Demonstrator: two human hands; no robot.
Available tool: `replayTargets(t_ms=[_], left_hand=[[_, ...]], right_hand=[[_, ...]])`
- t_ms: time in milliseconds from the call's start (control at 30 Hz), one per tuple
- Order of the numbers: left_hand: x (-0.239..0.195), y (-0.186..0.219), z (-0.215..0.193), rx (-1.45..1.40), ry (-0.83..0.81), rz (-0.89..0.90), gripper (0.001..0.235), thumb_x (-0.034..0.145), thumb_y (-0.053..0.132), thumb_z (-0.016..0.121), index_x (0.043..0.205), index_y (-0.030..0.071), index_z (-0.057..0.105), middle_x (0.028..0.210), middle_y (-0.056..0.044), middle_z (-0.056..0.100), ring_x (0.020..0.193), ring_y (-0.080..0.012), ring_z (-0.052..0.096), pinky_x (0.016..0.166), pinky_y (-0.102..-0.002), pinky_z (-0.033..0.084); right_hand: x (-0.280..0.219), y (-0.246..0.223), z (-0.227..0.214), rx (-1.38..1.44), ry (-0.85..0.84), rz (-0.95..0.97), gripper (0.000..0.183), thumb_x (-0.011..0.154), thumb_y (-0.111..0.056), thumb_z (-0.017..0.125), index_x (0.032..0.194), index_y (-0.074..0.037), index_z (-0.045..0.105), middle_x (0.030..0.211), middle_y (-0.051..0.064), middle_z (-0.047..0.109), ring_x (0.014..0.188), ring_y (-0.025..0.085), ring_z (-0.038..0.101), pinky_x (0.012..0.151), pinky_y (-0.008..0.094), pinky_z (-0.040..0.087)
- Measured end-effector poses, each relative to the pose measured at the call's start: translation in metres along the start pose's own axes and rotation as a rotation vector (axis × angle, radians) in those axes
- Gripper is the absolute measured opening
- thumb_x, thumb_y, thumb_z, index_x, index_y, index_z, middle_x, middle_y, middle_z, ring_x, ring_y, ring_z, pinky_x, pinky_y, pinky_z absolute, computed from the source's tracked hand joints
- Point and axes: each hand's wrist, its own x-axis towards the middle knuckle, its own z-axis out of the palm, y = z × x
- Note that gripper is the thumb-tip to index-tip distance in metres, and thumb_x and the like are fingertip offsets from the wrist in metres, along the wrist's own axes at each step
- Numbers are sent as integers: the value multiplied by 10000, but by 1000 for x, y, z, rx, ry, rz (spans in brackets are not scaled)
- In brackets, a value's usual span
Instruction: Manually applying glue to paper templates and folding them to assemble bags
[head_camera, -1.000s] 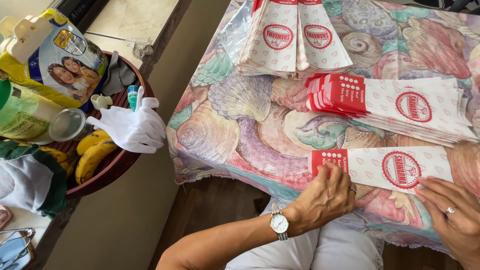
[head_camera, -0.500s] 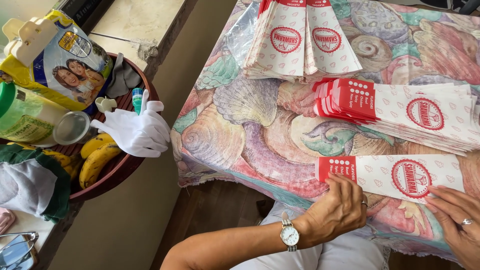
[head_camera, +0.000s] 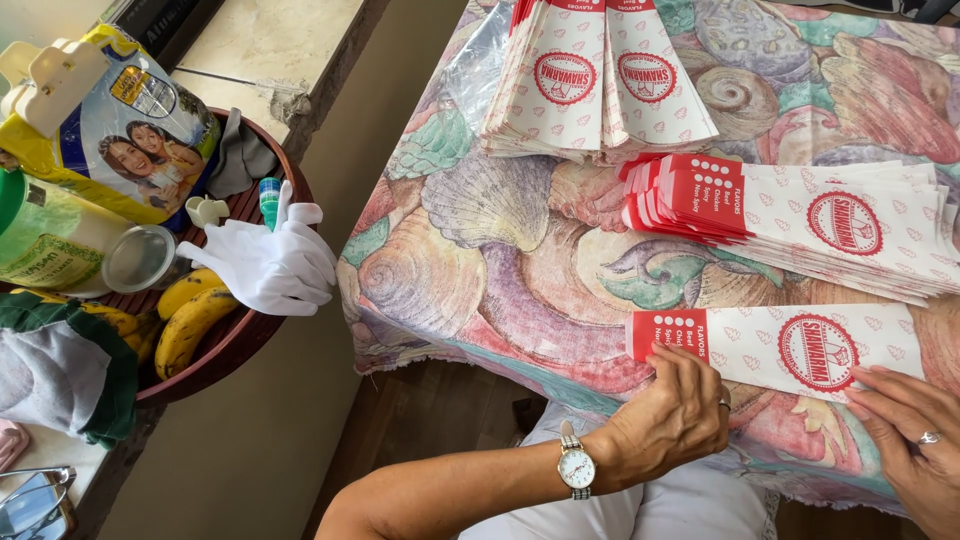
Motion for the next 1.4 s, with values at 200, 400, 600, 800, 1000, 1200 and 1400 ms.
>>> replayTargets(t_ms=[200, 400, 600, 800, 1000, 1200, 1400], left_hand=[[1, -3, -2, 29, -1, 15, 458, 1076, 215, 300, 1053, -39, 680, 1004, -284, 670, 856, -415, 649, 750, -447, 548], [1, -3, -2, 31, 2, 15, 438, 1061, 194, 319, 1037, -37, 690, 1001, -283, 675, 856, -410, 660, 753, -439, 562], [1, -4, -3, 25, 1, 34, 485, 1097, 266, 327, 1003, -18, 709, 985, -277, 679, 847, -414, 664, 722, -432, 551], [1, 1, 0, 2, -5, 14, 415, 1039, 161, 331, 1014, -30, 699, 1009, -301, 670, 859, -444, 657, 735, -462, 557], [2, 0, -2, 25, -16, 17, 446, 1063, 213, 328, 1028, -27, 702, 1004, -285, 672, 864, -432, 664, 747, -449, 548], [3, -2, -4, 38, -30, 29, 472, 1076, 235, 311, 1021, -26, 700, 993, -278, 669, 848, -416, 662, 737, -442, 550], [3, -3, -4, 51, -51, 68, 436, 1036, 158, 305, 1022, -36, 695, 993, -284, 663, 847, -429, 661, 723, -447, 546]], right_hand=[[3, -6, -2, 3, -4, 8, 177, 993, 62, 707, 1167, 35, 727, 1271, 168, 729, 1276, 351, 693, 1187, 431, 540], [8, -11, -3, -19, 14, -25, 199, 971, 60, 729, 1169, 43, 734, 1263, 188, 733, 1251, 357, 699, 1149, 440, 563], [12, -17, -5, -9, 16, -15, 205, 972, 59, 724, 1177, 50, 729, 1275, 182, 727, 1253, 352, 694, 1160, 442, 562], [13, -20, -5, -1, 30, -11, 182, 973, 71, 733, 1155, 56, 732, 1257, 193, 731, 1232, 362, 702, 1140, 444, 572], [7, -10, -1, 3, 48, -31, 198, 941, 76, 753, 1138, 61, 733, 1234, 211, 736, 1209, 371, 705, 1095, 450, 580], [8, -12, -1, 17, 52, -29, 180, 972, 81, 737, 1149, 51, 731, 1243, 204, 733, 1224, 376, 702, 1118, 445, 562], [13, -19, -2, 17, 46, -8, 125, 946, 92, 744, 1070, 78, 744, 1193, 218, 742, 1184, 374, 709, 1079, 451, 574]])
